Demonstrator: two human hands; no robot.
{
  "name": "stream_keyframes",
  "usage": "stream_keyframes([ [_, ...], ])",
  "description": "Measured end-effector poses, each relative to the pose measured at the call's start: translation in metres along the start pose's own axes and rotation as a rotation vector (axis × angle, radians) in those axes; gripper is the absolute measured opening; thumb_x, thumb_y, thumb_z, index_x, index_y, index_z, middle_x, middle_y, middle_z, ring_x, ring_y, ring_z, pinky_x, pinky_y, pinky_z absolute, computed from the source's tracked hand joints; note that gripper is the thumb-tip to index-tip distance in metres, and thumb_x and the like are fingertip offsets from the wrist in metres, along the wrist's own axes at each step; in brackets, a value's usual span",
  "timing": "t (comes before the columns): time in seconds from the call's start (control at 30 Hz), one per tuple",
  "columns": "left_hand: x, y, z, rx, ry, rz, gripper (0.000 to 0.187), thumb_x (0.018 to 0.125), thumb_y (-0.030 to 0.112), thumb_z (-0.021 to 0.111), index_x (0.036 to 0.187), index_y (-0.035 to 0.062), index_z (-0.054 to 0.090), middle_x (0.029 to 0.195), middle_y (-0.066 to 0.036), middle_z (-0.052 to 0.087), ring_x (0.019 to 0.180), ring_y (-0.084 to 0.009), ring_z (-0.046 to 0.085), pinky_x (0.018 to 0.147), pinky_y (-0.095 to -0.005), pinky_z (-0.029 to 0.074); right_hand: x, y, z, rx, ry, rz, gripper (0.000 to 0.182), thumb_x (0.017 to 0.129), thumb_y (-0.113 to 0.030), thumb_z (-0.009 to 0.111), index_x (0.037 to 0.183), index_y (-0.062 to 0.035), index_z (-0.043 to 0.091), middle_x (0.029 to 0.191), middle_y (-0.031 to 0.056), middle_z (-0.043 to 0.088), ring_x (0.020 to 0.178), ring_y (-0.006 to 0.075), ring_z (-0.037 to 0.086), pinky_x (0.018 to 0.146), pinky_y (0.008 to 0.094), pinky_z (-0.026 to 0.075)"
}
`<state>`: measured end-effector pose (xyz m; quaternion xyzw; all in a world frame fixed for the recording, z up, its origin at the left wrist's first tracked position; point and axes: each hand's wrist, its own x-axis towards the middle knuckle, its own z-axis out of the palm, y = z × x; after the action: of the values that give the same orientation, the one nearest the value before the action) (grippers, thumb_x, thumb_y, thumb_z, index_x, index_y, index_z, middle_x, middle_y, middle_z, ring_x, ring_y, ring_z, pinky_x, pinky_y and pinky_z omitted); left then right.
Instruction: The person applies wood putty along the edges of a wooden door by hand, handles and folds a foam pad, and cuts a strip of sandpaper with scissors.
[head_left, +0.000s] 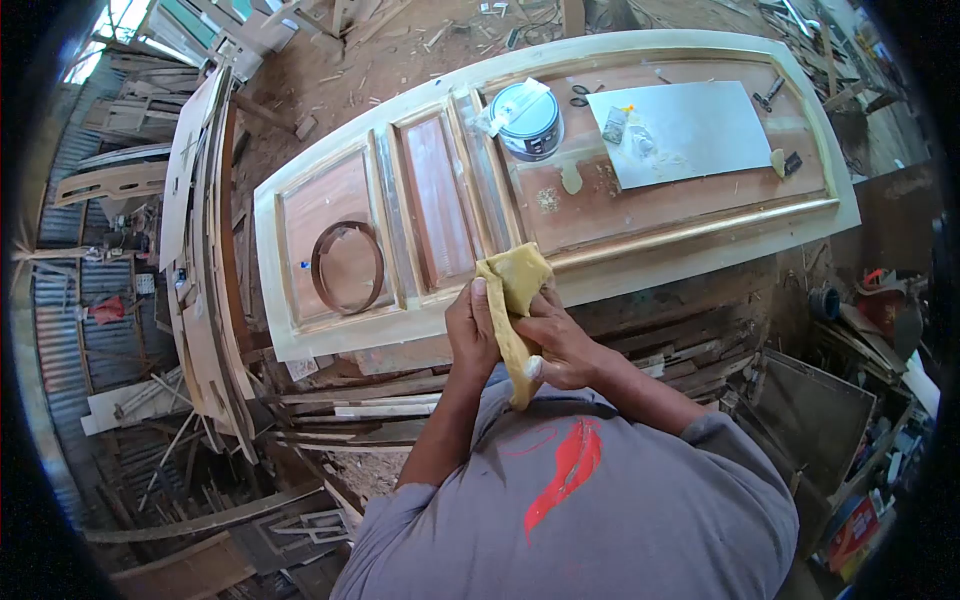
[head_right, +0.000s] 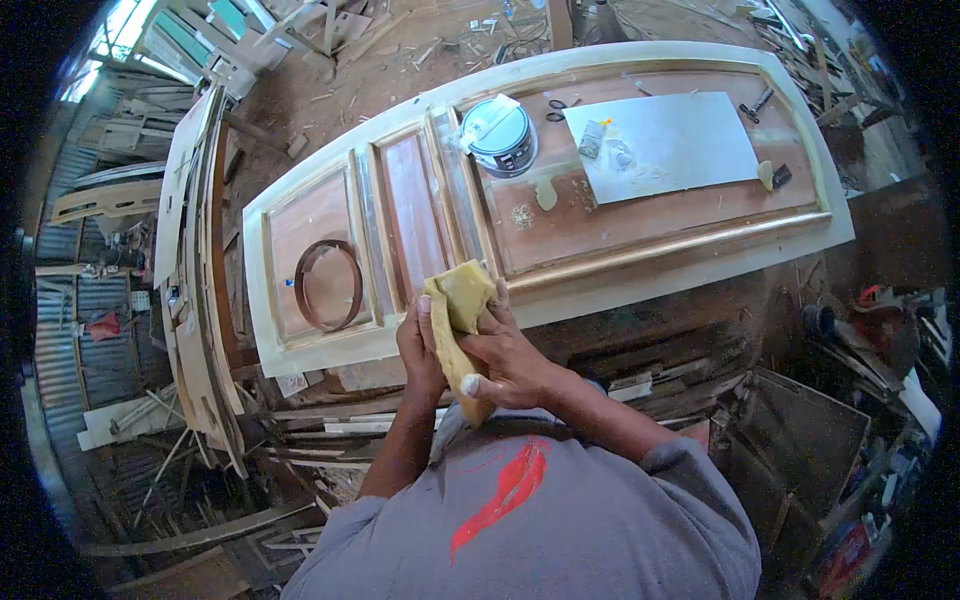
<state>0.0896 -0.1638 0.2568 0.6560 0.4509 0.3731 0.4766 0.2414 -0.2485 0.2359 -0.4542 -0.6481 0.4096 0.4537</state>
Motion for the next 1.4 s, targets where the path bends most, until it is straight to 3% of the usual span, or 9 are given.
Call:
stream_keyframes([
  [0.23, 0.016, -0.008, -0.008, -0.869, -0.115, -0.514, 0.046, 0.118, 0.038, 0.045, 0.117, 0.0002, 0.071, 0.1, -0.005, 0.074, 0.088, -0.0125, 0.07, 0.077, -0.0306, 0.058, 0.013, -0.019, -0.006, -0.324, 0.081, -0.128, 0.088, 0.09, -0.076, 0.064, 0.135, -0.0013, 0.072, 0.17, 0.0317, 0.028, 0.162, 0.055, 0.006, 0.13, 0.0661, -0.004],
  [0.5, 0.059, -0.055, -0.081, -0.556, -0.3, -0.309, 0.058, 0.117, 0.046, 0.041, 0.146, -0.001, 0.056, 0.134, -0.013, 0.067, 0.121, -0.0232, 0.068, 0.104, -0.0392, 0.056, 0.022, -0.032, -0.024, 0.315, 0.572, -0.105, 0.086, 0.102, -0.075, 0.041, 0.137, -0.003, 0.073, 0.166, 0.0271, 0.04, 0.161, 0.0403, 0.025, 0.13, 0.0527, 0.013],
  [0.73, 0.065, -0.064, -0.073, -0.662, -0.56, -0.062, 0.063, 0.11, 0.033, 0.057, 0.158, -0.0044, 0.041, 0.15, -0.015, 0.057, 0.135, -0.0251, 0.058, 0.114, -0.0399, 0.046, 0.066, -0.031, -0.004, 0.04, 0.311, 0.048, 0.092, 0.105, -0.073, 0.031, 0.151, 0.0011, 0.06, 0.167, 0.0257, 0.04, 0.161, 0.0366, 0.023, 0.13, 0.0507, 0.014],
  [0.83, 0.068, -0.023, -0.073, -0.483, -0.531, 0.066, 0.061, 0.105, 0.017, 0.064, 0.157, -0.0058, 0.041, 0.151, -0.015, 0.056, 0.135, -0.0246, 0.058, 0.114, -0.038, 0.045, 0.078, -0.039, 0.007, 0.213, 0.275, 0.075, 0.092, 0.106, -0.072, 0.029, 0.152, 0.0031, 0.057, 0.167, 0.0261, 0.038, 0.16, 0.0387, 0.023, 0.13, 0.0509, 0.012],
  [0.9, 0.074, -0.014, -0.07, -0.389, -0.431, 0.156, 0.046, 0.102, 0.011, 0.066, 0.144, -0.005, 0.055, 0.123, -0.014, 0.069, 0.116, -0.0223, 0.067, 0.102, -0.0367, 0.052, 0.08, -0.039, 0.014, 0.306, 0.268, 0.058, 0.09, 0.108, -0.071, 0.027, 0.153, 0.0, 0.058, 0.168, 0.0274, 0.035, 0.161, 0.0428, 0.019, 0.13, 0.0546, 0.007],
  [1.07, 0.09, -0.023, -0.074, -0.203, -0.467, 0.328, 0.021, 0.102, 0.014, 0.067, 0.116, 0.0006, 0.074, 0.09, -0.014, 0.073, 0.083, -0.0269, 0.07, 0.078, -0.0379, 0.056, 0.077, -0.044, 0.033, 0.817, 0.382, 0.246, 0.119, 0.098, -0.09, 0.019, 0.154, 0.0107, 0.048, 0.161, 0.0229, 0.046, 0.154, 0.0296, 0.039, 0.126, 0.0397, 0.03],
  [1.2, 0.091, -0.009, -0.084, -0.198, -0.637, 0.379, 0.02, 0.103, 0.016, 0.066, 0.113, 0.0021, 0.076, 0.093, -0.014, 0.073, 0.081, -0.0284, 0.068, 0.075, -0.0373, 0.054, 0.054, -0.042, 0.022, 1.462, 0.409, 0.345, 0.119, 0.099, -0.088, 0.014, 0.147, 0.0136, 0.055, 0.15, 0.0263, 0.059, 0.152, 0.0336, 0.043, 0.127, 0.0451, 0.031],
  [1.27, 0.093, -0.008, -0.091, -0.152, -0.691, 0.471, 0.023, 0.105, 0.02, 0.066, 0.115, 0.0014, 0.075, 0.093, -0.012, 0.075, 0.084, -0.0238, 0.07, 0.078, -0.0362, 0.054, 0.051, -0.05, 0.017, 1.398, 0.291, 0.201, 0.122, 0.097, -0.091, 0.016, 0.152, 0.0125, 0.05, 0.162, 0.0254, 0.046, 0.154, 0.0329, 0.04, 0.128, 0.0463, 0.027],
  [1.4, 0.097, -0.022, -0.107, -0.36, -0.804, 0.038, 0.032, 0.108, 0.029, 0.066, 0.121, 0.0006, 0.073, 0.102, -0.007, 0.076, 0.095, -0.0153, 0.068, 0.085, -0.0339, 0.054, 0.043, -0.052, -0.003, 1.166, 0.429, -0.019, 0.119, 0.097, -0.09, 0.014, 0.149, 0.0075, 0.058, 0.171, 0.0266, 0.031, 0.159, 0.0325, 0.03, 0.13, 0.0514, 0.016],
])
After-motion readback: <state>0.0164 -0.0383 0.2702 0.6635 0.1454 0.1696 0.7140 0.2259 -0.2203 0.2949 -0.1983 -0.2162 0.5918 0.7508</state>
